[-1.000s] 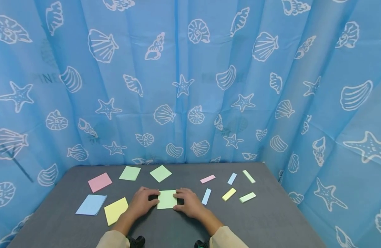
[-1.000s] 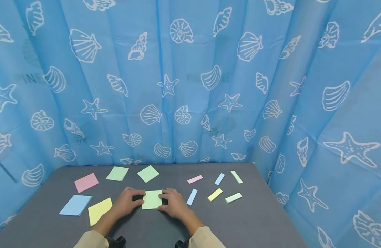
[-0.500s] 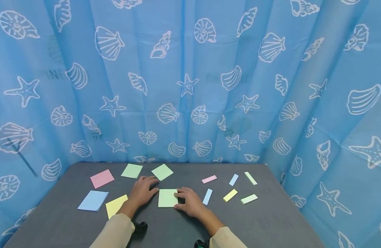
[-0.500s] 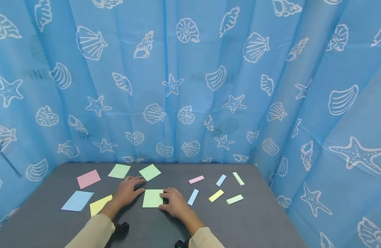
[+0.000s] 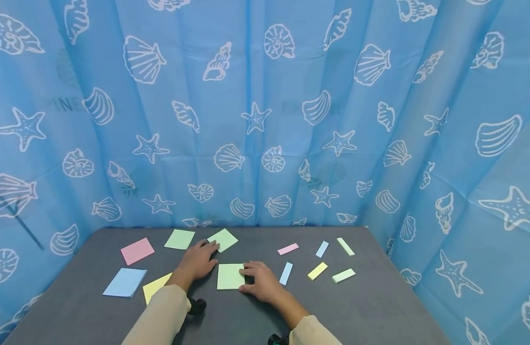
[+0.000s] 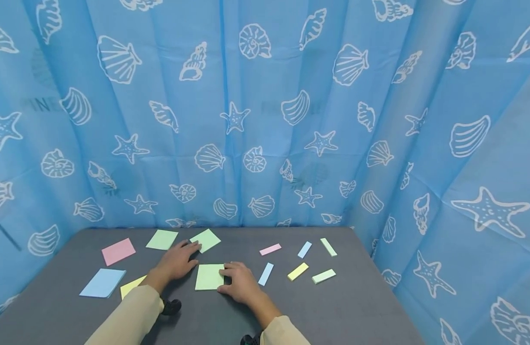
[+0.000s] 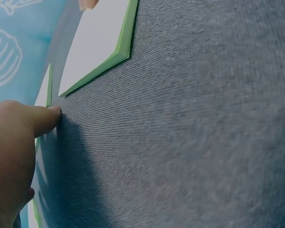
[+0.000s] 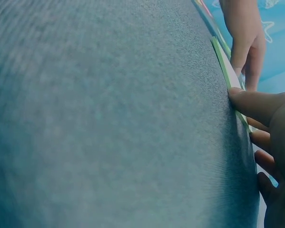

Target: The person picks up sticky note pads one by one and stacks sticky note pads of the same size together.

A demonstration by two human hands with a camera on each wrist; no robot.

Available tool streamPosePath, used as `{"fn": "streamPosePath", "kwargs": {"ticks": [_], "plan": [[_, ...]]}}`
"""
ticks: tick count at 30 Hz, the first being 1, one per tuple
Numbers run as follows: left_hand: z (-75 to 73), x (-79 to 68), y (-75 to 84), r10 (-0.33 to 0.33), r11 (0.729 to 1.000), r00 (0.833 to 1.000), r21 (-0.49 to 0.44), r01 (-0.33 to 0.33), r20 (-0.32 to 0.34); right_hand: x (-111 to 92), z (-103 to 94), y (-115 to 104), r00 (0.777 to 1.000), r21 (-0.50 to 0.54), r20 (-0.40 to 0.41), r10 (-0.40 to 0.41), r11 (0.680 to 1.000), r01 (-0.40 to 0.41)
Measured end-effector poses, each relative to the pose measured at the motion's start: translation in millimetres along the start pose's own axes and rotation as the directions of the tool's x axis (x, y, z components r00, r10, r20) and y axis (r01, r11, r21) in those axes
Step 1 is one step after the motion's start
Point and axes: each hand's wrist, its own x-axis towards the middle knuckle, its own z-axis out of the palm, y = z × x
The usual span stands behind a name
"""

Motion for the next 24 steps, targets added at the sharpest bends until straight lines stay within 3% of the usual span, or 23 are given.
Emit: {"fn": "streamPosePath", "kwargs": {"ticks": [7, 15, 24], "plan": [[-2.0, -5.6, -0.8, -0.002, 1.000, 0.999, 0.017, 0.001, 0.044, 1.4, -0.7, -0.5, 1.000, 0.000, 0.021, 0.004, 1.000, -0.004], [-6.9, -23.8, 0.6, 0.048, 0.999, 0.999, 0.024, -0.048, -0.005, -1.4, -1.0, 2.2, 1.000, 0.013, -0.003, 0.000, 1.000, 0.000], [-7.0, -49.0, -9.5, 0.042, 0.999, 0.998, -0.001, -0.042, -0.042, -1.2, 1.0, 1.8, 1.000, 0.028, 0.018, -0.006, 1.000, 0.006]]}}
